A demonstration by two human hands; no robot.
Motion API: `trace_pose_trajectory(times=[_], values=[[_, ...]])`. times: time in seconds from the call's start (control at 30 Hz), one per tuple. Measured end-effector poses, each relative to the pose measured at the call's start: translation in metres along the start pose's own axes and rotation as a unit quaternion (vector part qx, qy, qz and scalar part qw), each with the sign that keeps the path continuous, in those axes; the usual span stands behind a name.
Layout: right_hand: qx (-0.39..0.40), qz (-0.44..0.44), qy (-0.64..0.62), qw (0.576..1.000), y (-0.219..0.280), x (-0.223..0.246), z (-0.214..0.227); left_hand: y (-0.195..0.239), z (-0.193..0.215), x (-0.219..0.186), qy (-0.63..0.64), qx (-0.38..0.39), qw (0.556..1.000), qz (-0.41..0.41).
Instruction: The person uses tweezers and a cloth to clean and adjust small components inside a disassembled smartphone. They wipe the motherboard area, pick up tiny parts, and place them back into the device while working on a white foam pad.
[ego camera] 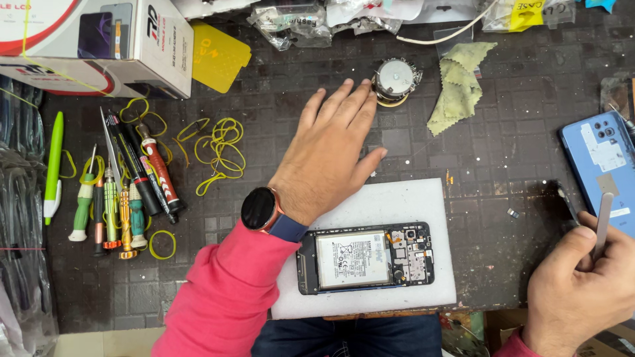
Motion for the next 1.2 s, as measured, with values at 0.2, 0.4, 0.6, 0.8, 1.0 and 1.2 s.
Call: trace_pose_trajectory(times=[0.2, 0.4, 0.6, 0.8, 1.0, 1.2], values=[[-0.001, -0.044, -0.041, 0.998, -0.007, 0.036, 0.005, 0.000, 0.007, -0.003, 0.003, -0.003, 1.000, -0.011], [0.001, -0.046, -0.043, 0.998, -0.006, 0.035, 0.004, 0.003, 0.023, 0.014, 0.055, -0.033, 0.998, 0.004], [0.006, -0.025, -0.012, 1.000, -0.002, 0.018, 0.003, 0.016, 0.058, 0.082, -0.063, -0.119, 0.982, 0.135], [0.001, -0.014, -0.021, 1.000, 0.000, 0.008, 0.001, 0.014, 0.033, 0.102, -0.118, -0.186, 0.972, 0.078], [0.008, -0.002, -0.024, 1.000, 0.000, 0.009, 0.001, 0.009, 0.041, 0.091, -0.098, -0.175, 0.977, 0.073], [0.007, -0.037, -0.040, 0.998, -0.002, 0.018, 0.002, -0.004, 0.028, 0.042, 0.005, -0.129, 0.992, -0.002]])
Point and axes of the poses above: each hand's wrist, its own y-axis away from the middle knuckle, its own z-axis out of the back of the hand, x = y × z, the point moved 3 cm from there along -y, towards the middle knuckle, and after that the axes turned 4 degrees about -x, right-handed, at the moved point
